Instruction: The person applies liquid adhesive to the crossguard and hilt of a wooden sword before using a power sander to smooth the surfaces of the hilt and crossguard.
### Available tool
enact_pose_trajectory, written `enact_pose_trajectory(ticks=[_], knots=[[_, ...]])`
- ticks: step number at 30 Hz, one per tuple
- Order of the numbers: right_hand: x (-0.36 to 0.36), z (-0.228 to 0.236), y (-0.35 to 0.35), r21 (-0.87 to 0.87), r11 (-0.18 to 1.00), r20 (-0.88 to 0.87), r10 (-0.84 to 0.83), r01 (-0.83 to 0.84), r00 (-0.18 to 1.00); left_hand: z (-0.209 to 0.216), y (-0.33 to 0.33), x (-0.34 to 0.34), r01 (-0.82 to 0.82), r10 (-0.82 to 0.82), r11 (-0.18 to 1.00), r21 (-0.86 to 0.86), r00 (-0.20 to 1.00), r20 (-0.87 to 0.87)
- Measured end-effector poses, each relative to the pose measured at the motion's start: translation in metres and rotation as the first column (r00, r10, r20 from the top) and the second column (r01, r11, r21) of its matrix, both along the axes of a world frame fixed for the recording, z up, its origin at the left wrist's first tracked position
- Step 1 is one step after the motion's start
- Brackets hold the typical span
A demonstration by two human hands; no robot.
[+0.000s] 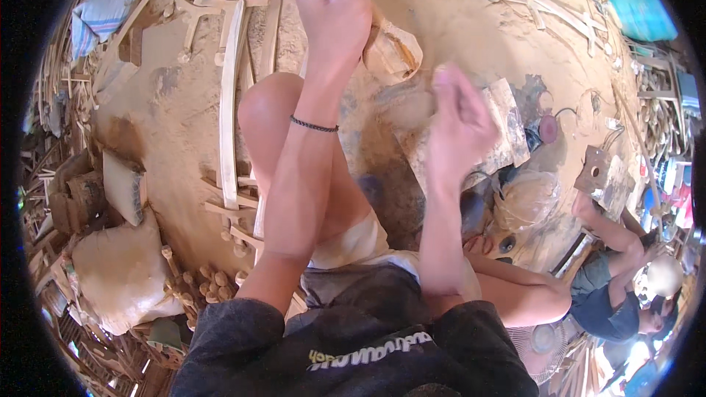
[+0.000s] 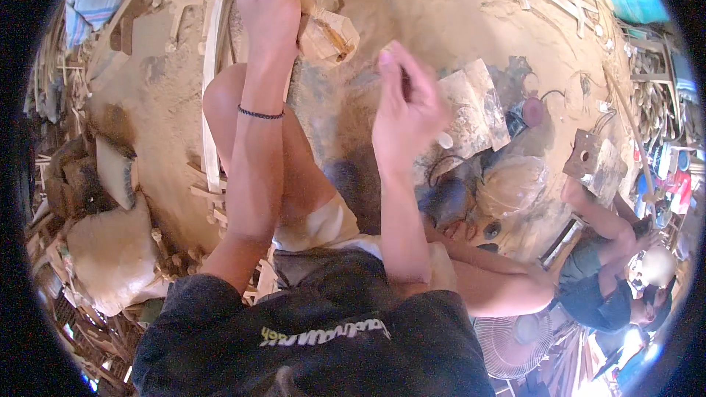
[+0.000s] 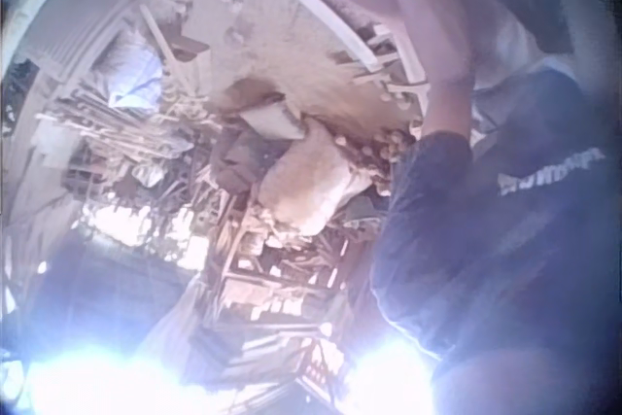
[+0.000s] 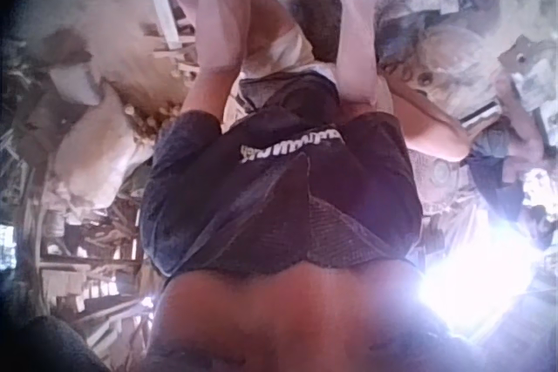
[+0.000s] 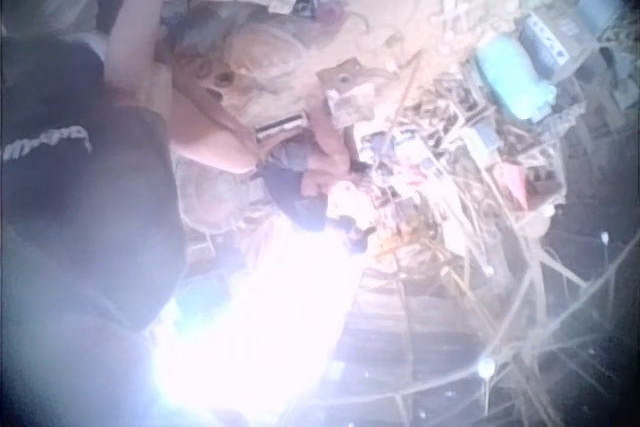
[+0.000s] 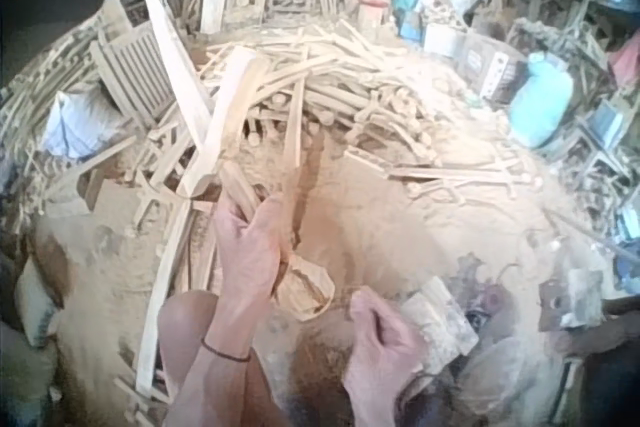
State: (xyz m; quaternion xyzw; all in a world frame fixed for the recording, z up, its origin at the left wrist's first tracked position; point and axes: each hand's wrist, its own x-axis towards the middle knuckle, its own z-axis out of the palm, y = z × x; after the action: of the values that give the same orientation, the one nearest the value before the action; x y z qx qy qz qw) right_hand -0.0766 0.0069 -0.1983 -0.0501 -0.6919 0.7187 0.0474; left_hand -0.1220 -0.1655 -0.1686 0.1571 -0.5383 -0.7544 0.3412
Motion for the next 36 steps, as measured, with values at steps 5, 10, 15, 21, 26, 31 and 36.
enact_pose_trajectory(ticks=[5, 10, 15, 21, 26, 31, 36], knots=[[0.007, 0.065, 0.012, 0.56, 0.828, -0.485, 0.34, -0.012, 0.805, 0.057, 0.024, -0.036, -0.321, 0.262, 0.94, 0.111, 0.893, 0.365], [0.012, 0.031, 0.017, 0.646, 0.726, -0.572, 0.254, 0.237, 0.78, 0.0, 0.026, -0.007, -0.148, 0.167, 0.972, -0.185, 0.982, 0.091], [0.034, 0.051, 0.033, 0.82, 0.554, -0.463, 0.493, 0.144, 0.736, 0.005, 0.035, -0.002, 0.018, -0.005, 0.995, -0.094, 0.99, 0.144], [0.012, 0.062, 0.05, 0.682, 0.73, -0.545, 0.477, 0.034, 0.69, 0.005, 0.046, -0.005, 0.011, 0.008, 0.987, -0.158, 0.993, 0.117], [0.006, 0.065, 0.062, 0.796, 0.599, -0.386, 0.61, -0.084, 0.692, 0.014, 0.059, -0.003, 0.066, -0.067, 0.988, -0.142, 0.998, 0.002], [0.019, 0.088, 0.065, 0.94, 0.341, -0.262, 0.714, 0.004, 0.649, 0.015, 0.061, 0.002, 0.077, -0.075, 0.982, -0.171, 0.997, 0.02], [0.032, 0.066, 0.075, 0.697, 0.71, -0.544, 0.436, 0.097, 0.717, 0.023, 0.072, 0.001, 0.072, -0.079, 0.979, -0.191, 0.996, -0.028]])
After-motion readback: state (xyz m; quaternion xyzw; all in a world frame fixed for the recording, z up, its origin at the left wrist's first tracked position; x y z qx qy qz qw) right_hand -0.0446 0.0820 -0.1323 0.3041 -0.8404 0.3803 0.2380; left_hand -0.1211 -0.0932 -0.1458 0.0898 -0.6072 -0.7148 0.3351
